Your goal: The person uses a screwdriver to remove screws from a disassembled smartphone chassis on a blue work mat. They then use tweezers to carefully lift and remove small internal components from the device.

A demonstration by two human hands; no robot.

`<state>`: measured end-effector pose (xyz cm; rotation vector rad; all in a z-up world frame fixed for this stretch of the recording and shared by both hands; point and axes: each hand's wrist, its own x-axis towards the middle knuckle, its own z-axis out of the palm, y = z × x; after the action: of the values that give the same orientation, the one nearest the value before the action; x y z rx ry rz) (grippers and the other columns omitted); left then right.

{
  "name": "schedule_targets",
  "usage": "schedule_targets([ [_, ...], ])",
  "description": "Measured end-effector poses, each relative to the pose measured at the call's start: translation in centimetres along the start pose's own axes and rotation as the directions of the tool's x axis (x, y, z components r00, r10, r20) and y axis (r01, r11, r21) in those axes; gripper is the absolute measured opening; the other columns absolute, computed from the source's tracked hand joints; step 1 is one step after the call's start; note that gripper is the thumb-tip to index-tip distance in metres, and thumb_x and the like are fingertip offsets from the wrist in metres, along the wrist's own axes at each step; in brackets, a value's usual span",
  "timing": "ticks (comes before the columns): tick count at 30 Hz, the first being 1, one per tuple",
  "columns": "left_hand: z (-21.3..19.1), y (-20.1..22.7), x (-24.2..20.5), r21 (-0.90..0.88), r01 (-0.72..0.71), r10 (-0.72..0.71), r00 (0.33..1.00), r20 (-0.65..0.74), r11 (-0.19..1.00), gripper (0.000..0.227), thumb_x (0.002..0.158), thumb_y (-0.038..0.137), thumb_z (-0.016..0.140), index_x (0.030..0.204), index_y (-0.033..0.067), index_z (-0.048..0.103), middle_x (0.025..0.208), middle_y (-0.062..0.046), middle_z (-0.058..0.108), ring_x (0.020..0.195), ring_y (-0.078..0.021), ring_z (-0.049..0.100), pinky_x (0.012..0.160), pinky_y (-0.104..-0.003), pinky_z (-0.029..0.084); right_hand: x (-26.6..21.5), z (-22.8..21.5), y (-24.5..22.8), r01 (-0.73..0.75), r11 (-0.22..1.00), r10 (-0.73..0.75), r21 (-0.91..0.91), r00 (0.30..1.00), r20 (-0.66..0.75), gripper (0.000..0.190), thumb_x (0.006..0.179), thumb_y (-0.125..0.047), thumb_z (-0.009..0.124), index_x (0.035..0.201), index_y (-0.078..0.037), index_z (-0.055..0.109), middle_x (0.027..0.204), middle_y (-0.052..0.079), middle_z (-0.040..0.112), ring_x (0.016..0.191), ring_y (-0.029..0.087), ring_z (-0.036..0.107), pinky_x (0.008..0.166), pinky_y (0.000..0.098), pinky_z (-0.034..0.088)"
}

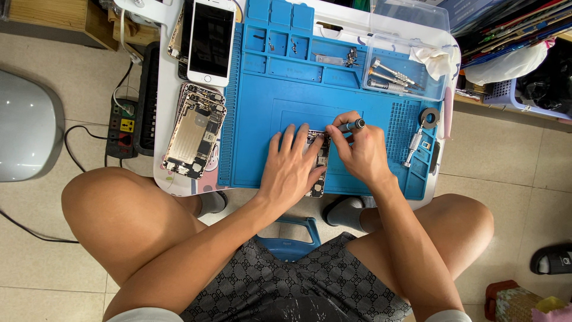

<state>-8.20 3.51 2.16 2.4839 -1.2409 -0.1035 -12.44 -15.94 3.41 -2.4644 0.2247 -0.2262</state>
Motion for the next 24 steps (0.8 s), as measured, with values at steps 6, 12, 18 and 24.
schedule_targets([
  [6,0.14,0.01,-0.23,-0.003,-0.01,0.01,1.0,-0.003,1.0,0.057,0.095,0.049,0.072,0.14,0.0153,0.064,0.142,-0.022,0.05,0.136,-0.0422,0.048,0.107,-0.06,0.041,-0.35,-0.13,-0.39,0.007,0.999,-0.006,-0.046,1.0,0.021,0.014,0.106,-0.022,0.073,0.102,-0.014,0.063,0.075,0.015,0.076,0.066,0.03,0.078,0.055,0.0354,0.061],
  [12,-0.18,-0.04,-0.03,-0.005,-0.008,0.009,1.0,0.006,1.0,0.056,0.096,0.05,0.072,0.139,0.0154,0.066,0.142,-0.022,0.049,0.135,-0.0418,0.048,0.106,-0.06,0.041,-0.32,-0.13,-0.01,0.014,0.999,-0.012,-0.044,0.999,0.05,0.012,0.106,-0.022,0.073,0.102,-0.015,0.063,0.075,0.009,0.077,0.066,0.027,0.078,0.055,0.0337,0.06],
  [18,0.35,-0.11,-0.15,0.019,-0.014,0.014,1.0,-0.005,1.0,0.058,0.095,0.051,0.073,0.14,0.0159,0.065,0.142,-0.022,0.049,0.136,-0.0415,0.047,0.107,-0.059,0.041,-0.33,-0.11,0.05,0.034,0.999,-0.033,-0.034,0.999,0.031,0.012,0.105,-0.021,0.073,0.102,-0.014,0.064,0.074,0.011,0.076,0.068,0.028,0.079,0.056,0.0357,0.061],
  [24,0.18,-0.08,-0.06,0.005,-0.004,0.004,1.0,0.005,1.0,0.057,0.095,0.051,0.072,0.139,0.0164,0.065,0.142,-0.021,0.049,0.135,-0.0408,0.047,0.106,-0.059,0.041,-0.24,-0.22,0.09,0.035,0.999,-0.034,-0.018,0.999,0.021,0.012,0.106,-0.02,0.072,0.102,-0.013,0.064,0.074,0.01,0.076,0.069,0.029,0.079,0.056,0.0357,0.061],
])
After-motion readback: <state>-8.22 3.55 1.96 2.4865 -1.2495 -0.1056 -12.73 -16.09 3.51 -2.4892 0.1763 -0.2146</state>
